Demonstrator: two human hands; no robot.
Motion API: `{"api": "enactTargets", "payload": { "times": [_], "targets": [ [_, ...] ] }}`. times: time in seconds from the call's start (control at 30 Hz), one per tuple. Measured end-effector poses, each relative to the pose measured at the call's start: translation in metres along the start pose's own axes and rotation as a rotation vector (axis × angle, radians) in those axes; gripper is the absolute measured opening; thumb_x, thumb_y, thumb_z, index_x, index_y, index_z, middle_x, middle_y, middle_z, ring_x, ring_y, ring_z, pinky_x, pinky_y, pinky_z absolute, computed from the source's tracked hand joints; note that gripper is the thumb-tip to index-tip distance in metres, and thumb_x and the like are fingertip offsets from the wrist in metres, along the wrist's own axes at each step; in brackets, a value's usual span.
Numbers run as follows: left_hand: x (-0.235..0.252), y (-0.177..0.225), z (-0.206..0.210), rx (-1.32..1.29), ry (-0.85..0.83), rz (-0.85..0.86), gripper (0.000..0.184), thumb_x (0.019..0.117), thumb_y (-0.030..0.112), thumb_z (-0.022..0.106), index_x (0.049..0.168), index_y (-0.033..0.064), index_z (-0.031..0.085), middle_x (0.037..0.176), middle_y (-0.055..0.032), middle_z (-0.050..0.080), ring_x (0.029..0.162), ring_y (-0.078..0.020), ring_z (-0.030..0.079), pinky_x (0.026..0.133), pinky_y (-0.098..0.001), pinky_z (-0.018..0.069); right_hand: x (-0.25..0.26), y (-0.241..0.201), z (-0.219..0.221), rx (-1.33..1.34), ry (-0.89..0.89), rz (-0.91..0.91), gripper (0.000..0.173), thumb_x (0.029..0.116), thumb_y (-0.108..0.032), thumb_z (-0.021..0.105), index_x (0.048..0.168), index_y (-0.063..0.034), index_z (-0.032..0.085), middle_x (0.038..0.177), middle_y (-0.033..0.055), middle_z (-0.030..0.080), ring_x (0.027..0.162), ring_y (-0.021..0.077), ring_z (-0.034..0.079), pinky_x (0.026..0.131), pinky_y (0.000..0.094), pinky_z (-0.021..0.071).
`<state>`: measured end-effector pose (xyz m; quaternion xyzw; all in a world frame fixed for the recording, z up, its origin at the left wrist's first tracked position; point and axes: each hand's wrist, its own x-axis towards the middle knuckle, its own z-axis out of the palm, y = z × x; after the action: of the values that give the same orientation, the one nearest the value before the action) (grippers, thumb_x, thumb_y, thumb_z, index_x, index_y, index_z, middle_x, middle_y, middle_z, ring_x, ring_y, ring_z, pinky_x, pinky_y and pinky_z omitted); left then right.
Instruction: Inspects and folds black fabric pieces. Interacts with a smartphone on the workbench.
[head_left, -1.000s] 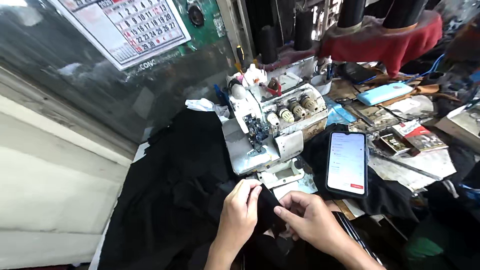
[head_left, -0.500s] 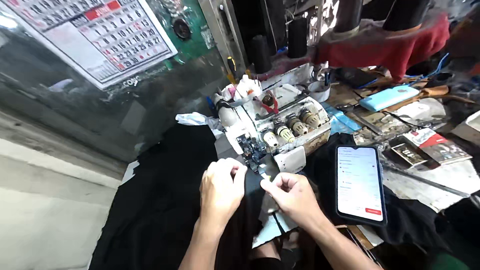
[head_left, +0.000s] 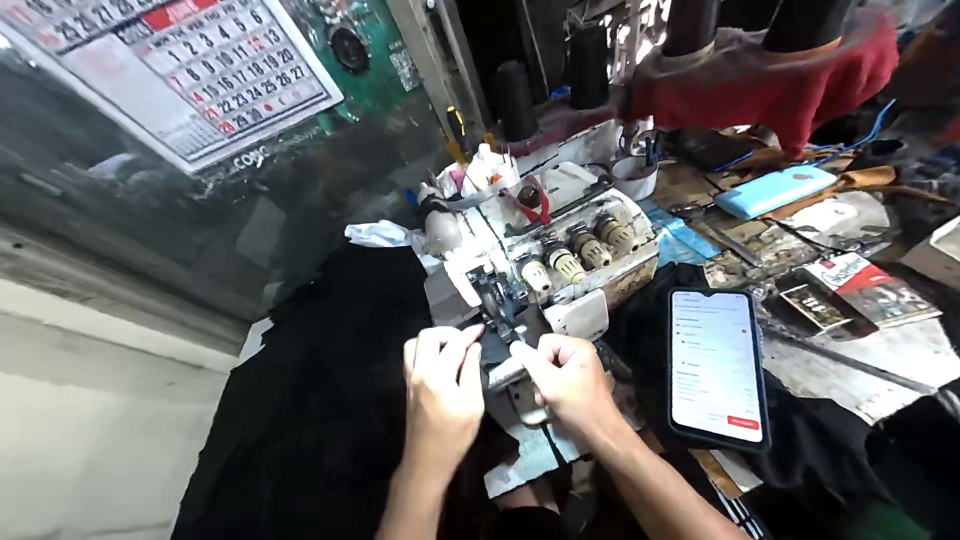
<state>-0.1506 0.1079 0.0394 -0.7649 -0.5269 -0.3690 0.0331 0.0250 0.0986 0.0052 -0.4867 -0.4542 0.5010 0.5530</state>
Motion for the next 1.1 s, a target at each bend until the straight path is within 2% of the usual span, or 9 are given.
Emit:
{"api": "enactTargets", "payload": {
  "times": [0.2,0.3,0.37,0.47,0.53,0.67,0.8,0.97,1.1],
  "targets": [
    [-0.001,-0.007,-0.012,-0.016,-0.168,-0.186,0.044,0.1064,0.043,0.047,0.146,0.0259,0.059,0.154,-0.0078,0.045,0.132,-0.0229,0.053,0.103,-0.0476,0.0518,-0.01,0.005,0.001,0.001,0.026,-0.108,0.04,0.0958,-0.033,0.067,0.065,-0.0114,0.054,0.054,0.0037,0.052,0.045,0.0166,0.053,0.044,0.0333,0.0478],
    [-0.016,-0.006,-0.019,0.017,-0.183,-0.229,0.046,0.1088,0.043,0.042,0.152,0.0295,0.053,0.117,-0.0032,0.072,0.097,-0.0153,0.071,0.083,-0.0424,0.0602,-0.042,0.015,-0.003,0.029,-0.066,-0.182,0.038,0.0987,-0.033,0.067,0.07,-0.0108,0.057,0.058,0.0009,0.052,0.048,0.0132,0.051,0.044,0.0295,0.0437],
    [-0.015,-0.009,-0.033,0.104,-0.161,-0.161,0.04,0.1077,0.037,0.048,0.139,0.0213,0.066,0.093,-0.0004,0.076,0.077,-0.0133,0.072,0.07,-0.0414,0.0607,-0.068,0.02,-0.011,0.009,-0.234,-0.201,0.033,0.0997,-0.031,0.068,0.076,-0.0092,0.061,0.062,0.0009,0.055,0.051,0.012,0.053,0.046,0.029,0.045],
    [-0.023,0.009,-0.052,0.236,-0.125,-0.101,0.022,0.0955,0.04,0.06,0.09,0.0238,0.075,0.075,0.009,0.07,0.066,-0.0079,0.067,0.055,-0.0385,0.0555,-0.099,0.029,-0.036,-0.133,-0.53,-0.166,0.026,0.0998,-0.031,0.069,0.088,-0.0077,0.069,0.074,0.0013,0.064,0.064,0.0111,0.061,0.058,0.0309,0.0525],
    [-0.028,0.043,-0.036,0.223,-0.155,-0.068,0.021,0.0916,0.04,0.064,0.083,0.0244,0.076,0.07,0.0083,0.069,0.062,-0.0095,0.067,0.051,-0.04,0.0544,-0.112,0.045,-0.044,-0.228,-0.614,-0.103,0.026,0.0992,-0.035,0.069,0.094,-0.0097,0.071,0.08,0.0007,0.068,0.071,0.0115,0.065,0.065,0.0344,0.0566],
    [-0.016,0.101,-0.009,0.092,-0.545,-0.126,0.039,0.1068,0.033,0.052,0.142,0.0186,0.062,0.105,-0.0107,0.075,0.093,-0.0294,0.074,0.085,-0.0524,0.0577,-0.127,0.058,-0.036,-0.424,-0.696,-0.055,0.029,0.0987,-0.038,0.068,0.113,-0.0138,0.072,0.095,0.0018,0.074,0.086,0.0145,0.072,0.081,0.045,0.0607],
    [-0.03,0.058,-0.039,-0.285,-0.352,0.042,0.028,0.1014,0.03,0.062,0.125,0.022,0.074,0.109,0.0083,0.076,0.089,-0.0015,0.072,0.079,-0.0274,0.0636,-0.133,0.059,-0.052,-0.438,-0.691,-0.001,0.036,0.0982,-0.043,0.067,0.124,-0.0176,0.07,0.104,0.0003,0.074,0.092,0.0131,0.072,0.086,0.0446,0.0604],
    [-0.038,0.088,-0.069,-0.661,-0.195,-0.075,0.024,0.0982,0.001,0.062,0.12,-0.0058,0.07,0.115,-0.0113,0.075,0.101,-0.0129,0.074,0.088,-0.0266,0.0616,-0.137,0.058,-0.022,-0.315,-0.582,-0.03,0.051,0.0961,-0.039,0.071,0.136,-0.0104,0.059,0.115,0.0061,0.072,0.102,0.0177,0.071,0.092,0.0455,0.0595],
    [-0.035,0.111,-0.072,-0.69,-0.051,0.027,0.028,0.0982,0.004,0.064,0.124,-0.0054,0.068,0.111,-0.0084,0.076,0.092,-0.0113,0.073,0.079,-0.0255,0.0624,-0.136,0.048,-0.001,-0.353,-0.602,-0.249,0.04,0.0961,-0.039,0.07,0.108,-0.0006,0.071,0.108,0.0163,0.07,0.104,0.0268,0.068,0.095,0.0494,0.0548]
  ]
}}
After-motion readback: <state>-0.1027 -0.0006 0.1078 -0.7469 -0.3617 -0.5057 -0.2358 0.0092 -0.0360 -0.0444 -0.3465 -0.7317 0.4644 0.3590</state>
